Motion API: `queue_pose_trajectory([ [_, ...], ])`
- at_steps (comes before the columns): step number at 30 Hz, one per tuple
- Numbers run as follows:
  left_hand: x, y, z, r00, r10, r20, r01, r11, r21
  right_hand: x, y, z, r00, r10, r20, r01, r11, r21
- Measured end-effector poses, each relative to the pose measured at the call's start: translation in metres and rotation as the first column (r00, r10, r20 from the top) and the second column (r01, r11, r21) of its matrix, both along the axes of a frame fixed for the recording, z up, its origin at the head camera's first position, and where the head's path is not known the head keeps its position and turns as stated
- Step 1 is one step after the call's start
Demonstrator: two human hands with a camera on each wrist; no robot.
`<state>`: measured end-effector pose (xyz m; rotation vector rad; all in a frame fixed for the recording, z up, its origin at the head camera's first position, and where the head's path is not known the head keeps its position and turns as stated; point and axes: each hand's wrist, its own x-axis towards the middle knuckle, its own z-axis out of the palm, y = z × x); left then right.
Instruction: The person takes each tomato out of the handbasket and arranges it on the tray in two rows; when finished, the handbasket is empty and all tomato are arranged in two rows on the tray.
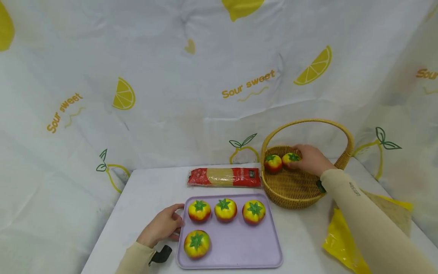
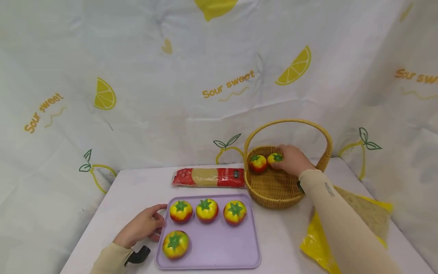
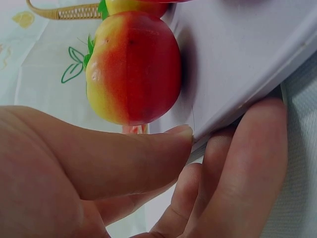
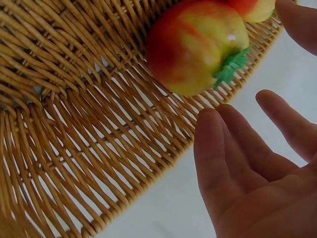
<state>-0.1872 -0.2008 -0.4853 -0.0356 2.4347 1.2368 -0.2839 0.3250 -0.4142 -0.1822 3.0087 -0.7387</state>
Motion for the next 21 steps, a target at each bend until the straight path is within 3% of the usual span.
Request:
queue_pose_trajectory([
  [21,0.000,0.001,0.001,1.000,-0.003,0.006,0.003,1.000,-0.018,-0.022,0.007,-0.021,0.998,-0.029,0.060,0.027,0.999,0.042],
])
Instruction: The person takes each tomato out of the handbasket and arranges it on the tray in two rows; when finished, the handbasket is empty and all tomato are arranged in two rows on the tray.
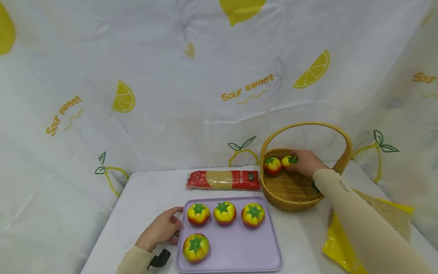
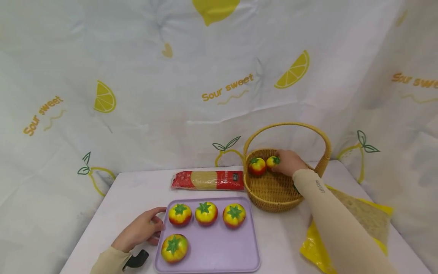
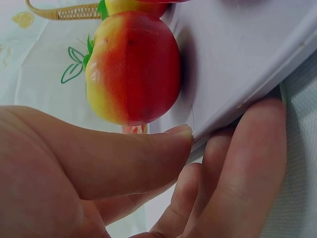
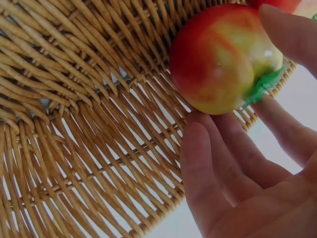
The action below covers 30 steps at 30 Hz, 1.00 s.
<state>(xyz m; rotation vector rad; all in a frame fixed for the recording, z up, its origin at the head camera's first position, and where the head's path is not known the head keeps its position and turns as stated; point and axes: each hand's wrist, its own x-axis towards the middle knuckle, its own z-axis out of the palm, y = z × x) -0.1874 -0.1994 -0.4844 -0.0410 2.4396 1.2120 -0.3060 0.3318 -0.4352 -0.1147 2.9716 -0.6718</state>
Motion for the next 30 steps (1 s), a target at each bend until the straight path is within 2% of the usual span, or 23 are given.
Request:
queue_pose_trajectory([
  [9,0.001,-0.002,-0.003,1.000,-0.014,-0.010,0.014,1.000,0.004,0.000,-0.001,-0.007,1.000,-0.003,-0.004,0.003,1.000,0.020],
  [15,0.001,-0.002,-0.003,1.000,-0.008,-0.010,0.008,1.000,0.000,0.005,-0.001,-0.002,1.000,0.020,-0.001,-0.020,0.999,0.038],
  [25,0.001,-0.001,-0.003,1.000,-0.002,-0.030,0.001,1.000,-0.007,0.035,-0.015,0.031,0.995,0.046,-0.086,-0.038,0.995,0.089],
  [30,0.000,-0.002,-0.003,0.999,-0.002,-0.032,0.001,1.000,-0.008,0.058,-0.027,0.045,0.989,0.051,-0.139,-0.038,0.995,0.091],
])
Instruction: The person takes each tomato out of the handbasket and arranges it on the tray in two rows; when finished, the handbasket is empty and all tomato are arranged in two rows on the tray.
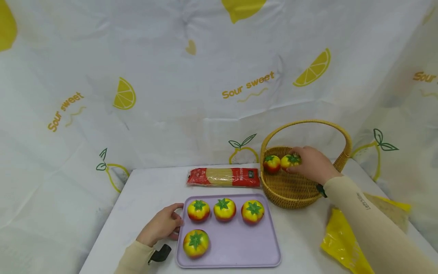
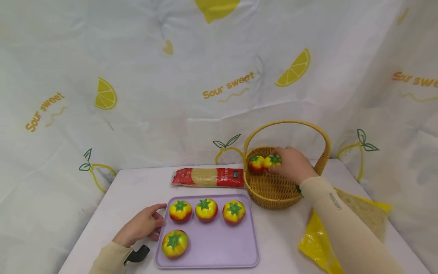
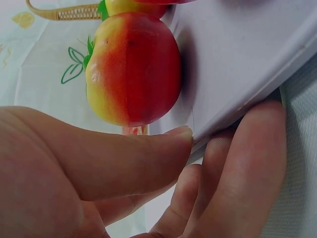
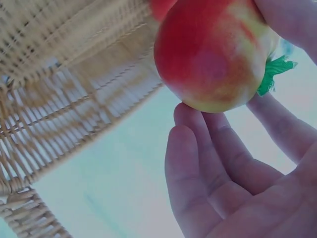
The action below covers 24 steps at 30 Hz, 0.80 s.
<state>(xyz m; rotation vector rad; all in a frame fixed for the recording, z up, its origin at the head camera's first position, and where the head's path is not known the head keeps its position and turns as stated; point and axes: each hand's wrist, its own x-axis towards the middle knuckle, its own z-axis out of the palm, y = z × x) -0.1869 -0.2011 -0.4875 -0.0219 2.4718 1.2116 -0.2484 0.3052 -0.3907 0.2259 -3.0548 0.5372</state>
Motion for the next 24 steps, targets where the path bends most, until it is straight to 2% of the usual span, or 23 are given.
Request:
queue_pose_trajectory([
  [10,-0.001,-0.001,-0.001,1.000,-0.005,0.013,0.005,1.000,-0.013,0.056,-0.040,0.014,0.995,0.036,-0.090,-0.038,0.999,-0.016],
  [16,0.000,0.000,-0.001,1.000,0.001,0.009,-0.001,1.000,-0.008,0.082,-0.075,0.011,0.989,0.062,-0.138,-0.069,0.997,-0.047],
  [24,0.000,0.000,-0.001,1.000,0.006,-0.001,-0.006,1.000,0.010,0.109,-0.120,0.001,0.982,0.116,-0.149,-0.130,0.988,-0.088],
])
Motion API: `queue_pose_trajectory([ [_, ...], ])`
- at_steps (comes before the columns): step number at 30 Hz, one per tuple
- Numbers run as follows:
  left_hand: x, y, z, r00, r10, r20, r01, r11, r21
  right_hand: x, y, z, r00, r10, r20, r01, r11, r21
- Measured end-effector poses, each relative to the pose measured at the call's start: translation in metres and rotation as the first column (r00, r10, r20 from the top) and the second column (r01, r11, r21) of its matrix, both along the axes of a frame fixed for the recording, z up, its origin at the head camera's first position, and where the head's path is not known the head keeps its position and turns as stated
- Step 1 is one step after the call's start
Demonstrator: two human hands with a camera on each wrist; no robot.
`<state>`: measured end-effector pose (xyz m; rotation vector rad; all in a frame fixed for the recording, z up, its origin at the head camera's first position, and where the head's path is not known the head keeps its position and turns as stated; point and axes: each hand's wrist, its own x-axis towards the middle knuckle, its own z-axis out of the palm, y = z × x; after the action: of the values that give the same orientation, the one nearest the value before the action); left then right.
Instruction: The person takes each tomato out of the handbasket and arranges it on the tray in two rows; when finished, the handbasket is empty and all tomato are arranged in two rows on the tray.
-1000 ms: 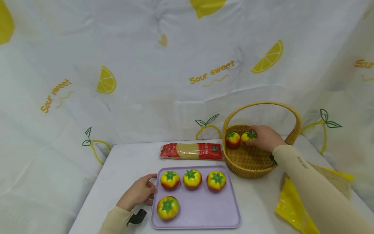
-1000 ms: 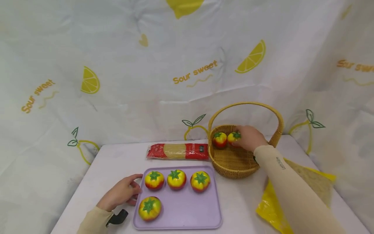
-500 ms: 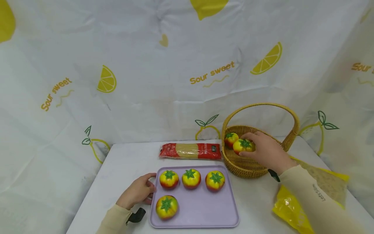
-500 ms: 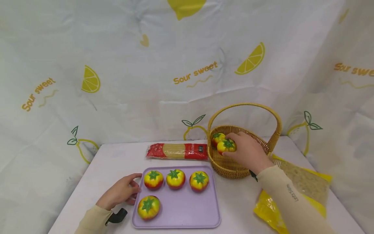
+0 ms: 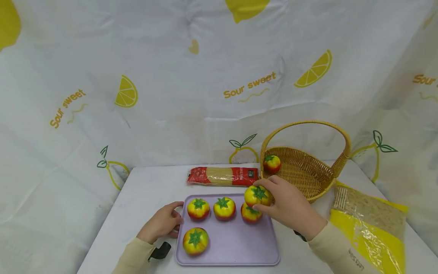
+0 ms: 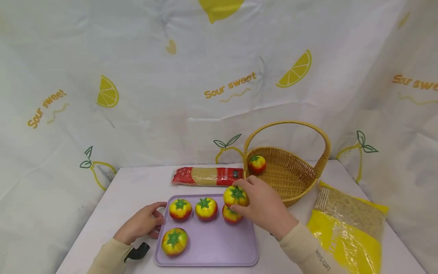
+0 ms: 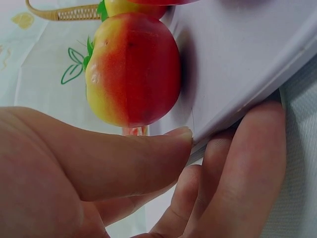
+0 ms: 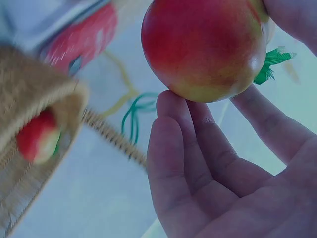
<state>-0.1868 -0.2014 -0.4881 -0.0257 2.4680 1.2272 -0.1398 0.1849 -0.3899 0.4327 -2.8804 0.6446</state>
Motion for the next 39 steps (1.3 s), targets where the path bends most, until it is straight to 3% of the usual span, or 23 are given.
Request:
queue_pose_trajectory([
  [10,0.002,0.001,0.004,1.000,-0.006,0.004,0.006,1.000,-0.008,0.018,-0.040,-0.026,0.998,0.025,0.058,-0.024,1.000,-0.015],
  [20,0.000,0.000,0.002,1.000,-0.010,-0.010,0.010,1.000,-0.017,0.026,-0.059,-0.052,0.994,0.101,0.035,-0.101,0.995,-0.008],
  [32,0.001,0.000,0.004,1.000,-0.002,-0.001,0.002,1.000,-0.005,0.027,-0.068,-0.060,0.972,0.144,0.188,-0.140,0.990,-0.035],
  [39,0.001,0.000,0.004,1.000,0.001,0.007,-0.001,1.000,-0.003,0.029,-0.072,-0.065,0.972,0.169,0.160,-0.167,0.986,-0.023],
])
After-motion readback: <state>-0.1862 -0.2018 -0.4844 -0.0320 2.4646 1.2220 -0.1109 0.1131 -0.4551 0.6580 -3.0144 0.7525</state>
